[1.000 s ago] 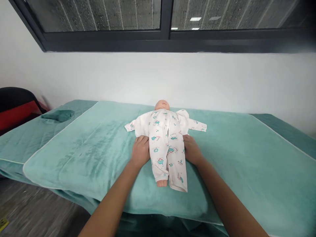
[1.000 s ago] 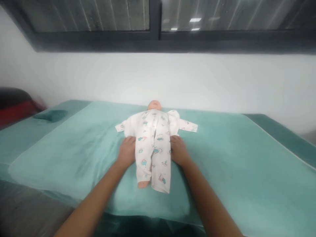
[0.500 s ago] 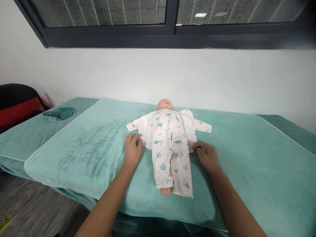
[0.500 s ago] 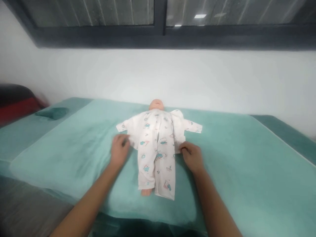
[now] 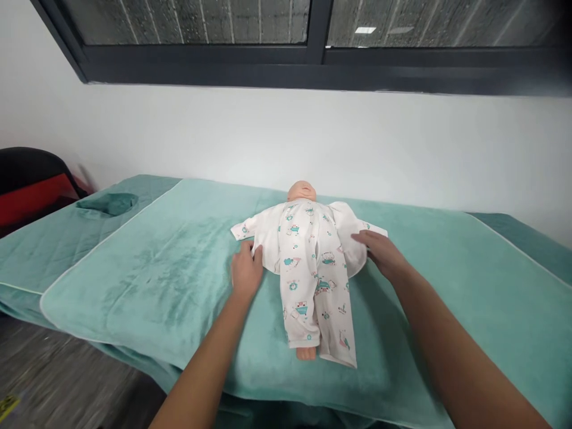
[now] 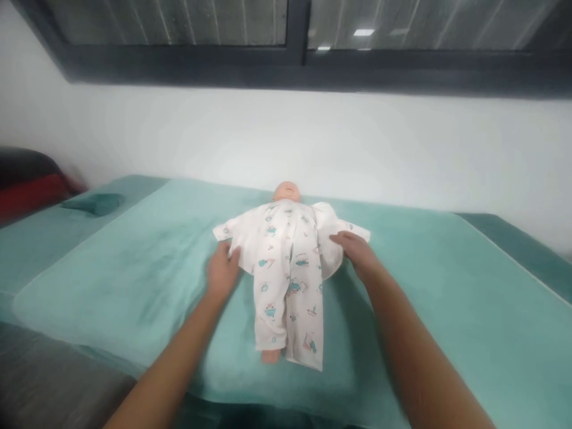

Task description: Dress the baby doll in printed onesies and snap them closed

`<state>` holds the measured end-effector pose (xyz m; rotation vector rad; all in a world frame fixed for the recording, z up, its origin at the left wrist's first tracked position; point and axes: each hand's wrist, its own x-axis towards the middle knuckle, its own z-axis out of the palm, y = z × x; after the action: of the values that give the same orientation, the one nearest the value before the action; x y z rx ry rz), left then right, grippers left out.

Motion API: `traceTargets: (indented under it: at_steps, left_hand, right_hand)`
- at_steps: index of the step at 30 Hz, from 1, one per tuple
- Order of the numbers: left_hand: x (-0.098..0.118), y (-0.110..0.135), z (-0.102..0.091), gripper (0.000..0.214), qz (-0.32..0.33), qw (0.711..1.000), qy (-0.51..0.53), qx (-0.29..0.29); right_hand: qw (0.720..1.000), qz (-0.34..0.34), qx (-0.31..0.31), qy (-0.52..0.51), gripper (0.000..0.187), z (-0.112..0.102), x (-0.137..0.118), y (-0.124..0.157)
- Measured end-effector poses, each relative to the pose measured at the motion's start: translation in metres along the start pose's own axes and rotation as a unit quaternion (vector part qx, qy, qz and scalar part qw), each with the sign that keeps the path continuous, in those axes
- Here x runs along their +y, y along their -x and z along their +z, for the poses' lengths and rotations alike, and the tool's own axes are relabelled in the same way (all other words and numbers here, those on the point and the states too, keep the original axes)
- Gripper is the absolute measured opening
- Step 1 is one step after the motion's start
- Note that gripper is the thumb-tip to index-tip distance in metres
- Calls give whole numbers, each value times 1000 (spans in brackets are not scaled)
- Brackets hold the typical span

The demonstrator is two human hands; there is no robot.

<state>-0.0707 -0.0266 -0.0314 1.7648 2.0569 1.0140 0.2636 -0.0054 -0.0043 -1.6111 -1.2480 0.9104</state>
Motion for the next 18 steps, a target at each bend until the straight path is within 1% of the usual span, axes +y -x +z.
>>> traceTargets:
  at_steps: [1,2,3,4,5,7,9,12,13,14,15,17,18]
  left_hand:
    - [0,0,0,29,2,1000,12,-4]
    - [-1,0,1,29,4,1000,21,-6]
    - [-1,0,1,29,6,1000,27,-8]
    - [0,0,2,28,6,999,32,-8]
    - [0,0,2,27,5,999,37,-8]
    - [0,0,2,26,2,999,46,-6]
    - [0,0,2,26,-1,999,49,-2]
    - [-1,1,4,27,2,999,41,6]
    - [-2,2,5,27,6,999,37,7]
    - [-3,2,6,28,14,999,35,7]
    - [-4,3,8,28,25,999,33,5]
    - [-6,4,12,28,55,998,36,-4]
    - [-7,5,13,28,70,997,39,-9]
  right_hand:
    - [997,-3,-23,-79,33,-1,-9,0]
    - [988,-7,-46,-150,31,-1,-20,1]
    - [978,-13,-66,-200,29,1,-31,3]
    - [972,-22,-83,-219,27,5,-43,6]
    - [970,-33,-102,-216,25,9,-56,11]
    - [974,-66,-140,-166,24,18,-81,22]
    - [972,-103,-199,-73,24,24,-102,32]
    - [941,-124,-311,58,21,31,-122,37]
    - [935,-127,-323,78,21,34,-125,34]
    - [937,-134,-312,84,23,38,-127,29]
    - [945,-146,-280,81,24,44,-126,23]
    - [966,-179,-174,73,23,61,-122,8]
    - [971,-195,-117,71,22,71,-119,0]
